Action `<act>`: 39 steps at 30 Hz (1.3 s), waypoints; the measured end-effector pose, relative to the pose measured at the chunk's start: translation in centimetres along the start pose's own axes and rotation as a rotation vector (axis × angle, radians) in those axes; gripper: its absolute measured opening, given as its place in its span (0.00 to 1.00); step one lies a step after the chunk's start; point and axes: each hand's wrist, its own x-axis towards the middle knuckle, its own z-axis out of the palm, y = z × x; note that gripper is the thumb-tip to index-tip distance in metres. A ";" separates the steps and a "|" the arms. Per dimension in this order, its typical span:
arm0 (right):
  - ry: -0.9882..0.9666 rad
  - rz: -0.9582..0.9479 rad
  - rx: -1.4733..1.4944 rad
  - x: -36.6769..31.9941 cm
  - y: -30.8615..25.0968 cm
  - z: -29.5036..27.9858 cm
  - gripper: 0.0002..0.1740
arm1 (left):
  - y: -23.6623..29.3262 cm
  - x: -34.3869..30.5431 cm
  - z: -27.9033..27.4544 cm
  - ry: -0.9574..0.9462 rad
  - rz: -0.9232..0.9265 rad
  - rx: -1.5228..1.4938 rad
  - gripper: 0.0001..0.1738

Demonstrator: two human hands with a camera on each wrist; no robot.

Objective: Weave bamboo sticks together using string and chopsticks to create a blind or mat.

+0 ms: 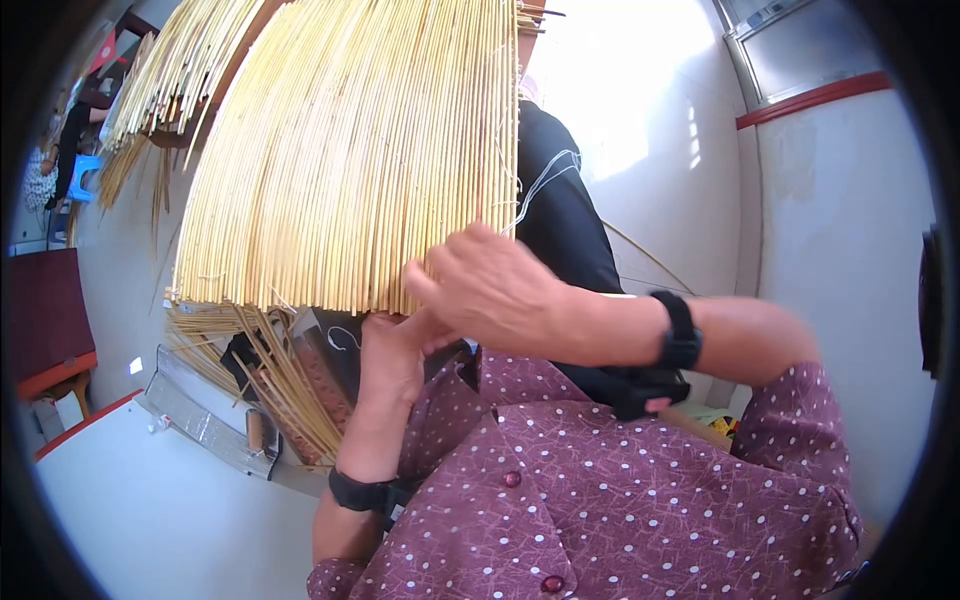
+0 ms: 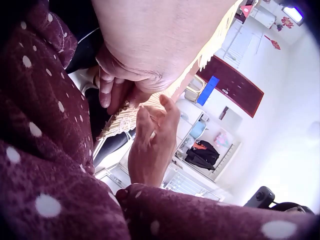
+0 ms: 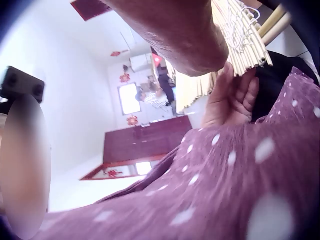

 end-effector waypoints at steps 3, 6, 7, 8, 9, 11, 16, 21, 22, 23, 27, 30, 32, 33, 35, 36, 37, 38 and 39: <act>0.271 0.070 0.083 -6.3 0.0 -2.7 0.16 | -0.8 0.1 0.6 -0.123 -0.012 -0.052 0.15; 0.059 0.199 0.828 -11.4 -1.4 -2.5 0.10 | 0.3 -0.4 1.8 -0.140 -0.052 -0.101 0.17; 0.070 0.210 0.832 -12.4 -2.0 -0.9 0.10 | 0.6 -0.5 2.4 -0.148 -0.064 -0.119 0.17; 0.094 0.409 1.033 -13.2 -2.5 1.2 0.10 | 0.8 -0.5 2.7 -0.154 -0.069 -0.106 0.17; 0.116 0.607 1.232 -13.3 -2.6 2.0 0.09 | 0.9 -0.6 3.1 -0.155 -0.085 -0.129 0.17; 0.178 0.760 1.372 -12.4 -1.2 2.7 0.10 | 1.2 -0.8 4.0 -0.160 -0.106 -0.141 0.17; 0.672 0.701 1.573 -7.7 1.0 6.1 0.10 | 2.0 -1.7 5.9 -0.145 -0.130 -0.205 0.19; 0.761 0.323 1.277 -6.6 3.5 6.7 0.09 | 2.7 -2.1 6.7 -0.128 -0.106 -0.189 0.17; 0.689 0.376 1.560 -6.6 3.7 6.1 0.09 | 2.8 -2.1 6.8 -0.128 -0.113 -0.187 0.17; 0.678 0.416 1.779 -6.5 3.9 5.8 0.10 | 2.9 -2.1 6.9 -0.127 -0.113 -0.186 0.17; 0.660 0.201 1.632 -6.7 5.1 6.5 0.13 | 3.3 -2.2 7.3 -0.130 -0.155 -0.206 0.19; 0.633 0.150 1.600 -7.0 5.7 7.8 0.14 | 3.0 -2.2 7.1 -0.144 -0.163 -0.230 0.19; 0.465 0.158 1.699 -7.7 6.3 8.1 0.14 | 2.8 -2.4 6.8 -0.152 -0.160 -0.254 0.19; 0.419 0.167 1.553 -8.1 6.5 8.1 0.13 | 2.9 -2.5 6.6 -0.159 -0.152 -0.285 0.19; 0.374 0.185 1.409 -9.0 6.9 7.8 0.12 | 3.2 -2.2 6.4 -0.168 -0.152 -0.314 0.19; 0.406 0.248 1.327 -9.6 7.3 7.4 0.08 | 3.2 -1.8 6.4 -0.175 -0.142 -0.285 0.19; 0.440 0.318 1.253 -10.2 7.4 7.0 0.06 | 3.1 -1.8 6.3 -0.177 -0.143 -0.250 0.19; 0.479 0.384 1.169 -10.3 7.5 6.8 0.05 | 3.0 -1.7 6.3 -0.178 -0.145 -0.249 0.19; 0.604 0.384 1.497 -10.2 7.6 7.5 0.04 | 2.7 -1.4 6.2 -0.177 -0.139 -0.250 0.19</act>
